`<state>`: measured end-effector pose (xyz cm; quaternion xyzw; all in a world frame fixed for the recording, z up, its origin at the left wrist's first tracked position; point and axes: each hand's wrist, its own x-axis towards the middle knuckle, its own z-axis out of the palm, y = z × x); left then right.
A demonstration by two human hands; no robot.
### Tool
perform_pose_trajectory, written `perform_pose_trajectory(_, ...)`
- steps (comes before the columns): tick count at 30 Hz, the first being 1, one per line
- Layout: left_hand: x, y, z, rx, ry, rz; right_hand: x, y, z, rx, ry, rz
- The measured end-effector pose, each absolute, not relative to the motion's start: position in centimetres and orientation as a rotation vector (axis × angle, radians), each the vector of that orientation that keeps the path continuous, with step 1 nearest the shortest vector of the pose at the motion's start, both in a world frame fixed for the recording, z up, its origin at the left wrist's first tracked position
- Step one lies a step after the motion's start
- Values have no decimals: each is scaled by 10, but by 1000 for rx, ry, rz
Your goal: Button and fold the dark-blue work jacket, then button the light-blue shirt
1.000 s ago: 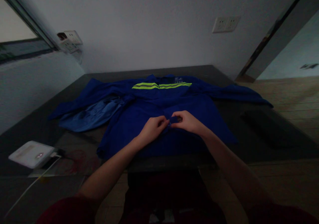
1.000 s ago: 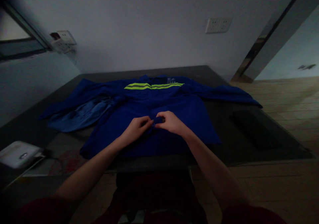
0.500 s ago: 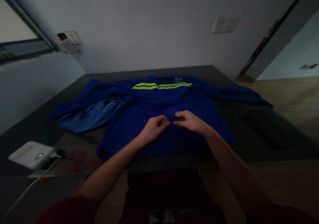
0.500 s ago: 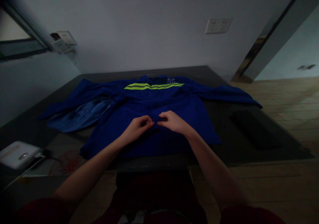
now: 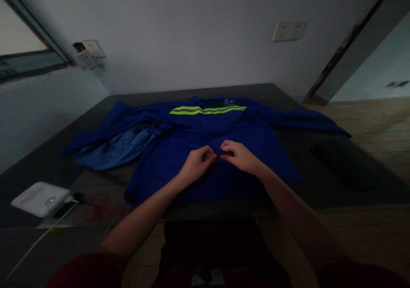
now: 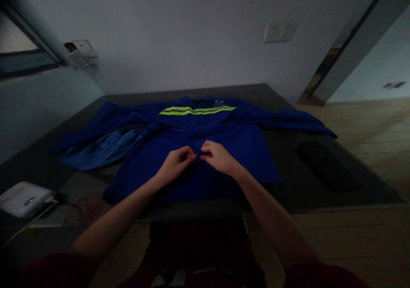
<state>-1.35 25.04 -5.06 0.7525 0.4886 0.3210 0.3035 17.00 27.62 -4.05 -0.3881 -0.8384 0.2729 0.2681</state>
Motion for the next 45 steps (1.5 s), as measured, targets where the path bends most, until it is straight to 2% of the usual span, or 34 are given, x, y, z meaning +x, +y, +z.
perform_pose_trajectory(7, -15, 252, -53, 2033, 1317, 881, 172, 279, -48, -1159, -1988, 893)
perform_pose_trajectory(21, -15, 252, -50, 1989, 1311, 898, 170, 277, -45, -1109, -1985, 977)
perform_pose_trajectory(45, -14, 252, -52, 1984, 1311, 860, 170, 279, -47, -1120, -1999, 896)
